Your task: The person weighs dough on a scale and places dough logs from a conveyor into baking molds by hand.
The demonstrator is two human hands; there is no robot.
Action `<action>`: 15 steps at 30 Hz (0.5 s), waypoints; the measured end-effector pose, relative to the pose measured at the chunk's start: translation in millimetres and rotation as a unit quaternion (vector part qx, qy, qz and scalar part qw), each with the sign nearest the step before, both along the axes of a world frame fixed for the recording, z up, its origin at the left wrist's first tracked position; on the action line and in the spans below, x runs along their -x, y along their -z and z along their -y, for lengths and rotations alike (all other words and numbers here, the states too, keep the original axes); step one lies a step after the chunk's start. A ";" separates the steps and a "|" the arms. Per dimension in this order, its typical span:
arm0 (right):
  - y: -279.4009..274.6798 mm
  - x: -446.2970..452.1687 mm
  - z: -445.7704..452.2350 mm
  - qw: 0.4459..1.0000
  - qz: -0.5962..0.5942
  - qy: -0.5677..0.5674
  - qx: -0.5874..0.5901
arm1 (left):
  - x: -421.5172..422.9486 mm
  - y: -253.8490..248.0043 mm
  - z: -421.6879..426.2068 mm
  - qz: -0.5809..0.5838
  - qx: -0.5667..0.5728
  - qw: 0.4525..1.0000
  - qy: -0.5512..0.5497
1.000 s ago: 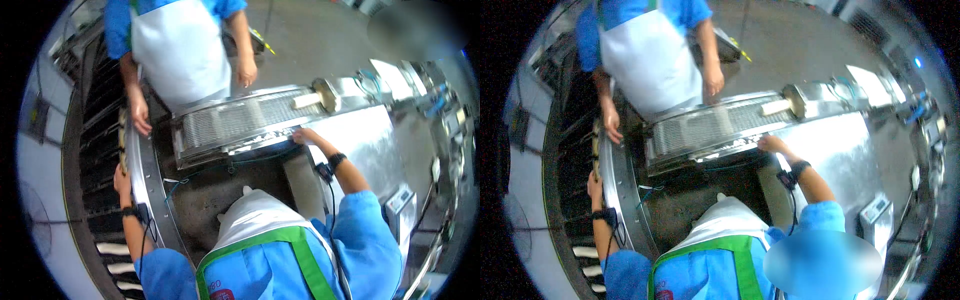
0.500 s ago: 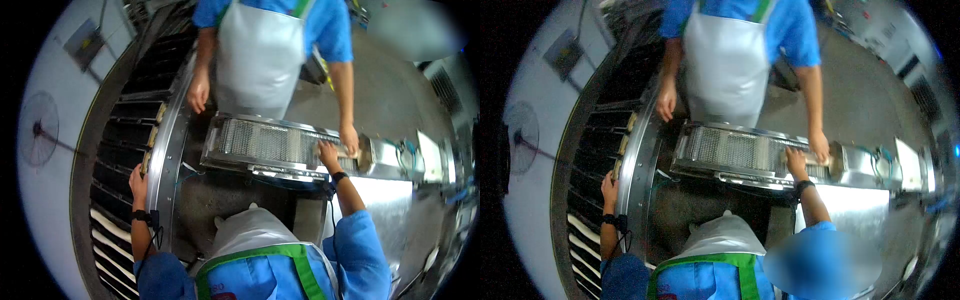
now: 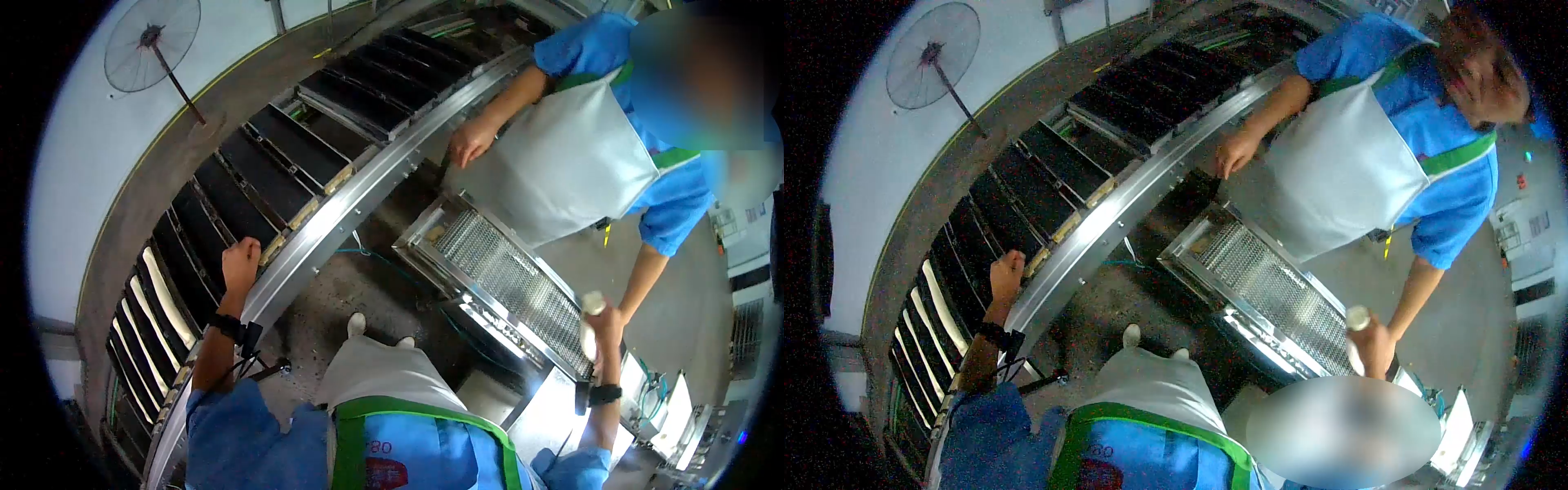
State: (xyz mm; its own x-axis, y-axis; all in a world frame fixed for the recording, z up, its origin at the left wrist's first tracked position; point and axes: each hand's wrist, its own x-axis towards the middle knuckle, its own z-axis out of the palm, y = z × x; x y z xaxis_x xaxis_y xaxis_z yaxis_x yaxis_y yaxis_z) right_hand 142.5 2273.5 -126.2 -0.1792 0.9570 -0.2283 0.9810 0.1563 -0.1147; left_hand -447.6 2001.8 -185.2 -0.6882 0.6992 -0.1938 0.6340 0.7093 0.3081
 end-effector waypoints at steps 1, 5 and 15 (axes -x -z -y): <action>0.1 -5.8 -19.0 0.984 -0.176 -0.031 -0.017 | 7.9 6.8 -5.0 0.034 -0.029 0.997 -0.069; -75.5 67.9 -37.0 0.921 -0.363 0.062 -0.125 | 22.7 31.1 -16.3 0.003 -0.232 0.972 -0.041; -59.7 346.2 -127.0 0.694 -0.718 -0.062 -0.003 | -1.9 8.8 -111.3 0.449 -0.352 0.799 -0.192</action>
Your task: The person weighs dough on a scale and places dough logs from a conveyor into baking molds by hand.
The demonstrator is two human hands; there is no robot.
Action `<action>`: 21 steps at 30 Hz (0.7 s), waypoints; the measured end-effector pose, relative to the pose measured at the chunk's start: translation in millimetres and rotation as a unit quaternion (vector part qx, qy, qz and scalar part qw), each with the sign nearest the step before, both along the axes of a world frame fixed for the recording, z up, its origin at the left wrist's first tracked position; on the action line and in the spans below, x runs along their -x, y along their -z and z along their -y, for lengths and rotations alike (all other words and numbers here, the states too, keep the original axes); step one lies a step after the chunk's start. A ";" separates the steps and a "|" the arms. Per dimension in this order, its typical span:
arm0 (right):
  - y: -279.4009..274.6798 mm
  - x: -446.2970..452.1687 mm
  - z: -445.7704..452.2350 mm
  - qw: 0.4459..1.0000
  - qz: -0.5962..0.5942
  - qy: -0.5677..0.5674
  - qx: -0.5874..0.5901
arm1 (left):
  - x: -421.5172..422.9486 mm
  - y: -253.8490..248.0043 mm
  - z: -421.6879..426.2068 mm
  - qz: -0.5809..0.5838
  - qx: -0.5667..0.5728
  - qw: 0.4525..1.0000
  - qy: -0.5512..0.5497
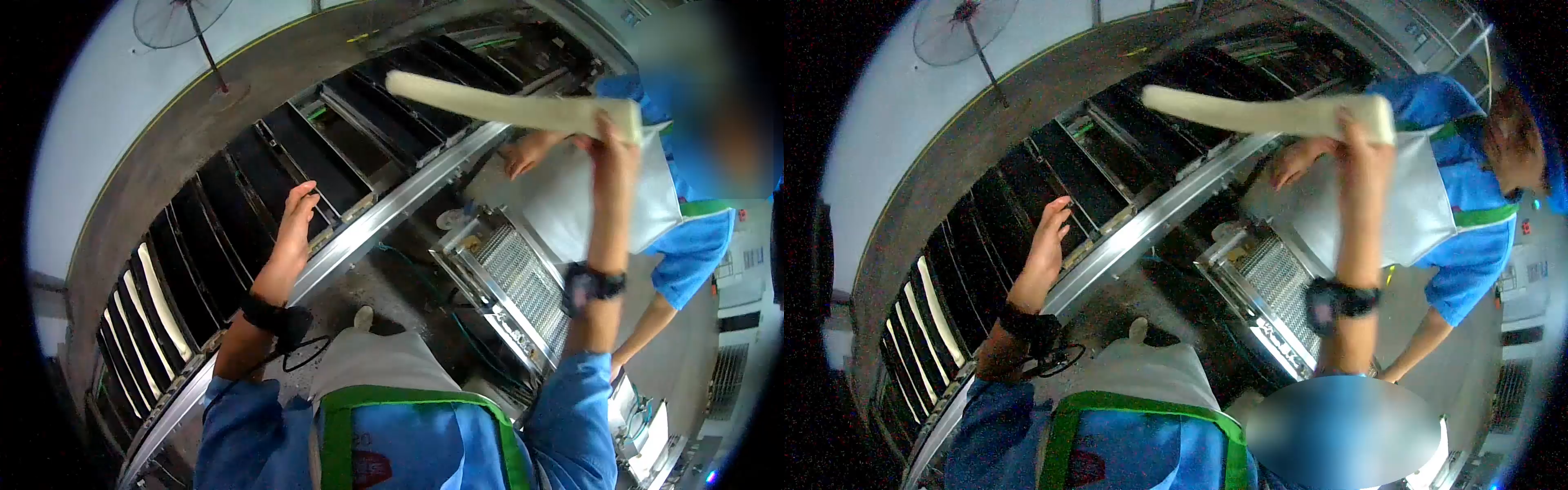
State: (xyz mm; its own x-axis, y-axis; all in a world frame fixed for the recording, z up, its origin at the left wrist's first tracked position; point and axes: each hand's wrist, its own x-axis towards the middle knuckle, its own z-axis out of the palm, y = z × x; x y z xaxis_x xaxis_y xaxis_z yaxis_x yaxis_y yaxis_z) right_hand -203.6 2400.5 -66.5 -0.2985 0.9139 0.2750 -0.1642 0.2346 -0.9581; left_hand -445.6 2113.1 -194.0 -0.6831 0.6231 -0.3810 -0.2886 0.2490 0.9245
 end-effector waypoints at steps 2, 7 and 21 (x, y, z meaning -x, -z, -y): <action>38.4 57.7 14.5 1.000 -0.003 -0.027 -0.012 | -1.8 -1.1 8.5 0.000 0.003 1.000 -0.031; 209.2 118.7 5.1 0.957 0.235 -0.116 0.122 | 13.9 8.8 -37.5 0.019 -0.030 0.996 -0.077; 182.3 -181.8 12.7 0.917 0.342 -0.147 0.142 | -3.5 91.2 -193.3 -0.478 0.358 0.793 0.122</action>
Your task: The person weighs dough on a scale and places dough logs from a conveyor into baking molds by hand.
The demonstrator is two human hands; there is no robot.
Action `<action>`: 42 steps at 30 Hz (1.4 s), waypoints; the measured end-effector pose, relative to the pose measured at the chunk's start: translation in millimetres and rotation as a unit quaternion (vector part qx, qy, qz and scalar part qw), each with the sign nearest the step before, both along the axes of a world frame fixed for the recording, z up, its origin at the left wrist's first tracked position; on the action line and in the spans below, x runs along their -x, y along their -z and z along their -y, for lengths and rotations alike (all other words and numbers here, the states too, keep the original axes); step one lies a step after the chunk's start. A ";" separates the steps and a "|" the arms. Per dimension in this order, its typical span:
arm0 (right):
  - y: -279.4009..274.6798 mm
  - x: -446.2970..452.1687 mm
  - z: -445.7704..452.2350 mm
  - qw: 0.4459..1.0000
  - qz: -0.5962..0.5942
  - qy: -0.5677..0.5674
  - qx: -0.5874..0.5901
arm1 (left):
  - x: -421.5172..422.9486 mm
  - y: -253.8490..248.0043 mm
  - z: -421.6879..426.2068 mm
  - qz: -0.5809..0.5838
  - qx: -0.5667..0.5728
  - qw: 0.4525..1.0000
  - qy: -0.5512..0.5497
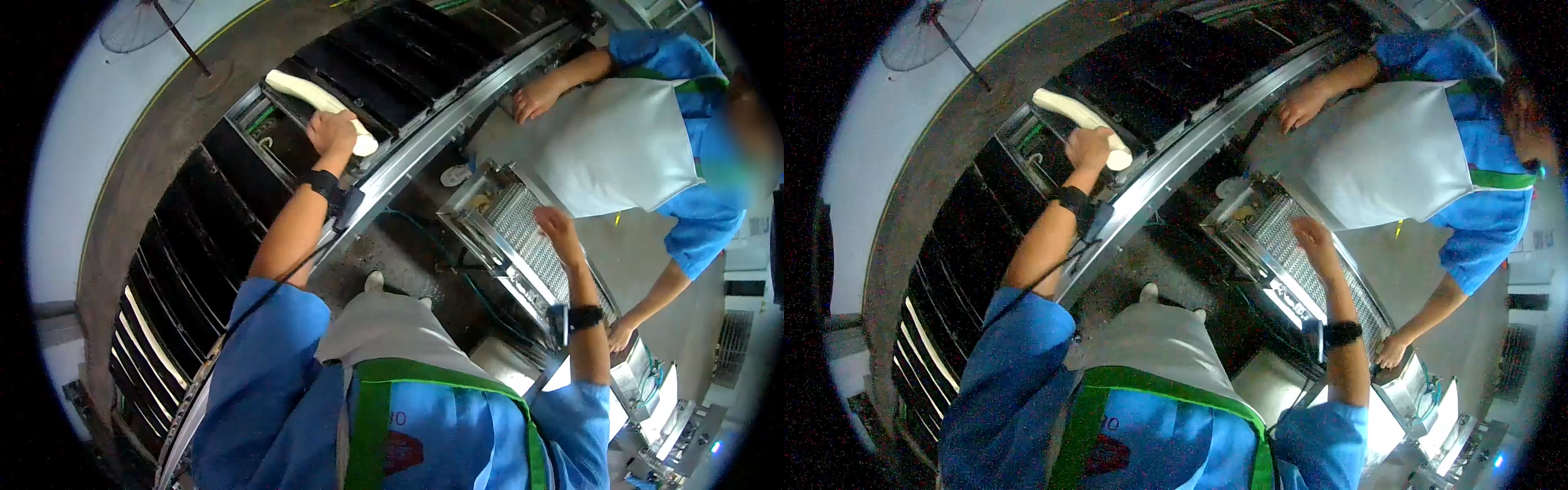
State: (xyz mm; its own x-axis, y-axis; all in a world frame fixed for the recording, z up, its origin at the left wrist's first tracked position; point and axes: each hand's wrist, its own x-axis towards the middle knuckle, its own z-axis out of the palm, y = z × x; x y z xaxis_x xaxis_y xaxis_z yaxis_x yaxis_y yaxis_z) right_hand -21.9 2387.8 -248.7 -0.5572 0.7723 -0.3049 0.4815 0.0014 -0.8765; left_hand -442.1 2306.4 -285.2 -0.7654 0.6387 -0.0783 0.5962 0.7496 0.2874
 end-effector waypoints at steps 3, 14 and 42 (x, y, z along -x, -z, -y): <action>4.9 -52.5 2.0 0.997 0.007 0.055 0.048 | 27.8 1.0 -12.1 -0.024 0.165 0.967 0.191; 32.3 -43.1 -27.9 0.992 -0.002 0.053 0.119 | 70.9 -12.6 20.8 -0.251 0.266 0.912 0.187; 78.6 -223.0 28.8 0.957 0.223 0.177 -0.053 | 9.3 128.5 -36.0 0.003 -0.232 0.955 -0.184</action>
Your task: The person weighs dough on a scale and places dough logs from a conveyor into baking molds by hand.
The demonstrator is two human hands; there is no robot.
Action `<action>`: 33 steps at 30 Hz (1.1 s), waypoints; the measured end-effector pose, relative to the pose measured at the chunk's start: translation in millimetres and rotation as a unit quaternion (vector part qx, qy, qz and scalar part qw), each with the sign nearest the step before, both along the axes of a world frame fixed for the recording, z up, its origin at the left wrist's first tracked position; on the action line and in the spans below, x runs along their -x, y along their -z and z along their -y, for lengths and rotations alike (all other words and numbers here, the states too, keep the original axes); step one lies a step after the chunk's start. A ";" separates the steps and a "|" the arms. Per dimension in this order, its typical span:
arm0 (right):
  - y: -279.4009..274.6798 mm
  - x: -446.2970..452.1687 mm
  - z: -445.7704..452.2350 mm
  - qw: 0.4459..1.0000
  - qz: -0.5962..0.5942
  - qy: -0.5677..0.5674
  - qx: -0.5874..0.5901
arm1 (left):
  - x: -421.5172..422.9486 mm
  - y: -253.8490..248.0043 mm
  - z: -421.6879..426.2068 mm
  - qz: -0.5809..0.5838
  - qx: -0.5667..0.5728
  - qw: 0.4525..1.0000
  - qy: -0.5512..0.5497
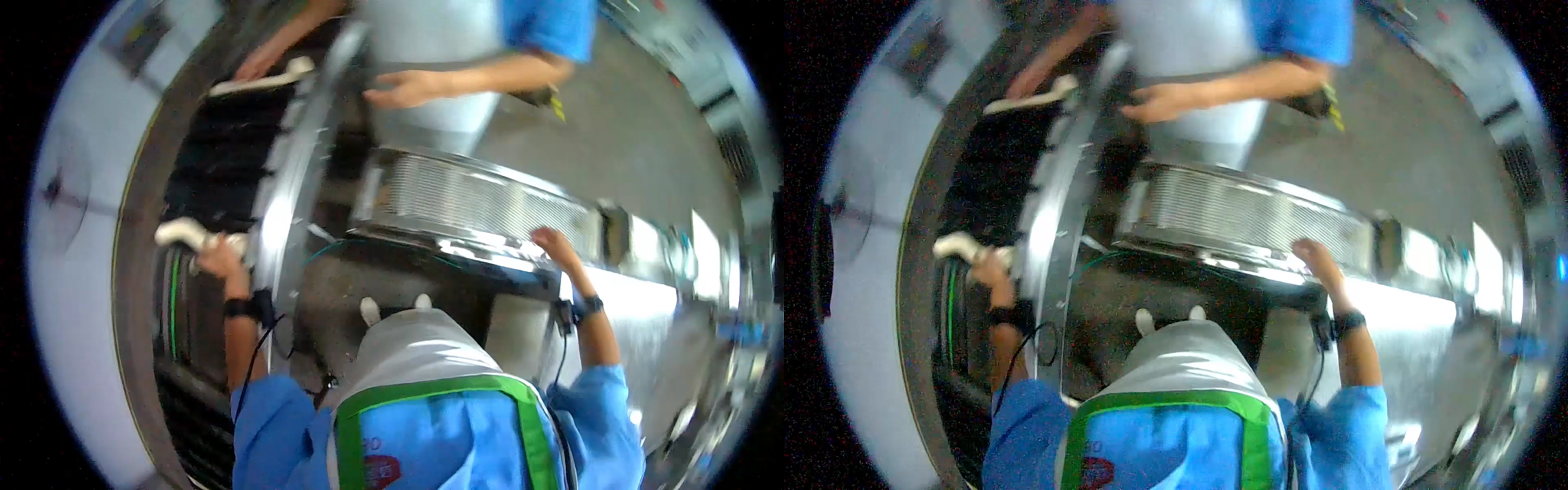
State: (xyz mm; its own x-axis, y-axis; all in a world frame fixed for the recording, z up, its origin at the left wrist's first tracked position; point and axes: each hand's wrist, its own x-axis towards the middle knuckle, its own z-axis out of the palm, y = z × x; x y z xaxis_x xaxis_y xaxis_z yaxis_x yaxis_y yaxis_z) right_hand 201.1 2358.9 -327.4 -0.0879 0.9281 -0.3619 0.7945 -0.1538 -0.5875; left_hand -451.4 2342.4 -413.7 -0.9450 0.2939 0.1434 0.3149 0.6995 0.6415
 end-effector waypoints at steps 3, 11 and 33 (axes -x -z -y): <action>26.8 -44.1 9.2 0.994 0.104 0.031 0.029 | -15.2 -20.1 -22.0 0.054 0.001 0.998 0.038; 42.1 -101.2 34.0 0.979 0.163 0.103 -0.069 | -0.5 -39.3 -9.5 -0.061 0.105 0.993 0.006; 27.0 -137.7 -0.6 0.864 0.451 0.202 -0.096 | 5.3 -55.9 -16.5 -0.121 0.125 0.985 0.005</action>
